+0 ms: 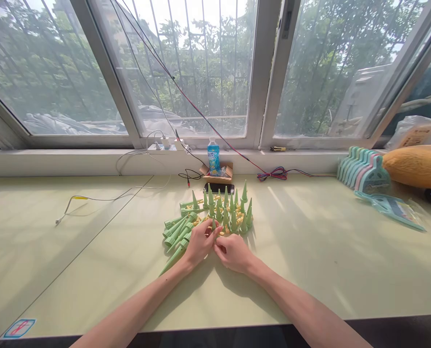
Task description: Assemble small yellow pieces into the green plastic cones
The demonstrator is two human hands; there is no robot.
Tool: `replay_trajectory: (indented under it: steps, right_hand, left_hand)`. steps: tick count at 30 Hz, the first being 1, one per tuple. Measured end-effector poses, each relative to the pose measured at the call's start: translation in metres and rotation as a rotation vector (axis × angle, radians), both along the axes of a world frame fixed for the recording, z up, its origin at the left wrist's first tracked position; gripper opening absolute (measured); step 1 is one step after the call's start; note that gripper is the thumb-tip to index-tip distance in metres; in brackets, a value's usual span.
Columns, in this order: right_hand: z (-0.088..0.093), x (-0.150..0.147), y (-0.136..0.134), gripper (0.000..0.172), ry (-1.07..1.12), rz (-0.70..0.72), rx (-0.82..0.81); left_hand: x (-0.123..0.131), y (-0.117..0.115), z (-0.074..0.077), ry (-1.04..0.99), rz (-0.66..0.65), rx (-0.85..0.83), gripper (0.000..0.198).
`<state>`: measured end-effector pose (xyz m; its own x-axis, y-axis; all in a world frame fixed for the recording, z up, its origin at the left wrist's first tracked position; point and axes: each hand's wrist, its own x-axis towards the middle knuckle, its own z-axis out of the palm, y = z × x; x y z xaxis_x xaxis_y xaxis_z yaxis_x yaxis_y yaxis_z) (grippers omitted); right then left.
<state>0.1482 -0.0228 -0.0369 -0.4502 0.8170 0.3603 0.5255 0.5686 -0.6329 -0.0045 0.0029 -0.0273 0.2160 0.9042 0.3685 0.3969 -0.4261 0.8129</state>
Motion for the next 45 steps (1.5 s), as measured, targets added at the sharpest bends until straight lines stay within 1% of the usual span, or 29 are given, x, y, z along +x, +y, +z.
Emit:
replay_trajectory:
  steps: [5,9,14,18,21,24,28,32,34,38,40,42,43,44,45]
  right_hand:
    - [-0.002,0.0,0.001,0.029,0.024,0.019,-0.008]
    - [-0.005,-0.001,0.003,0.027,0.038,0.032,-0.002]
    - [-0.008,-0.001,0.004,0.031,0.015,0.011,0.039]
    - [-0.009,-0.001,0.003,0.031,-0.012,0.004,0.057]
    - [-0.009,-0.001,0.003,0.029,-0.018,-0.003,0.057]
    - [-0.01,-0.002,0.003,0.025,-0.022,0.004,0.066]
    - [-0.014,-0.002,0.005,0.019,-0.061,-0.022,0.101]
    - [-0.018,-0.004,0.005,0.02,-0.172,-0.027,0.133]
    - [-0.018,-0.005,0.004,0.02,-0.206,-0.038,0.149]
    - [-0.015,-0.007,0.001,0.024,-0.205,-0.076,0.14]
    - [-0.012,-0.007,-0.001,0.026,-0.2,-0.072,0.145]
    - [-0.009,-0.007,-0.002,0.025,-0.195,-0.081,0.151]
    - [-0.007,-0.008,-0.003,0.024,-0.193,-0.093,0.147]
    - [-0.006,-0.008,-0.004,0.022,-0.194,-0.093,0.143]
    - [-0.005,-0.008,-0.004,0.022,-0.199,-0.088,0.138]
  left_hand:
    - [0.002,-0.003,-0.004,0.008,0.044,0.021,0.028]
    - [0.004,-0.007,-0.001,0.013,0.122,0.055,0.029]
    - [0.004,-0.009,0.007,-0.013,0.218,0.171,0.023]
    - [0.004,-0.01,0.009,-0.032,0.238,0.275,0.016]
    - [0.006,-0.012,0.006,-0.022,0.205,0.347,0.015]
    - [0.006,-0.016,0.005,0.006,0.147,0.47,0.013]
    - [0.001,-0.021,0.009,0.069,-0.024,0.705,0.008]
    - [-0.005,-0.023,0.02,0.208,-0.19,0.896,0.011]
    - [-0.007,-0.023,0.028,0.282,-0.232,0.926,0.017]
    - [-0.009,-0.028,0.044,0.35,-0.184,0.889,0.031]
    - [-0.015,-0.032,0.049,0.372,-0.21,0.885,0.029]
    - [-0.026,-0.033,0.052,0.411,-0.222,0.894,0.023]
    - [-0.035,-0.031,0.053,0.421,-0.209,0.895,0.022]
    - [-0.044,-0.025,0.055,0.431,-0.184,0.881,0.023]
    - [-0.055,-0.016,0.057,0.424,-0.133,0.852,0.025]
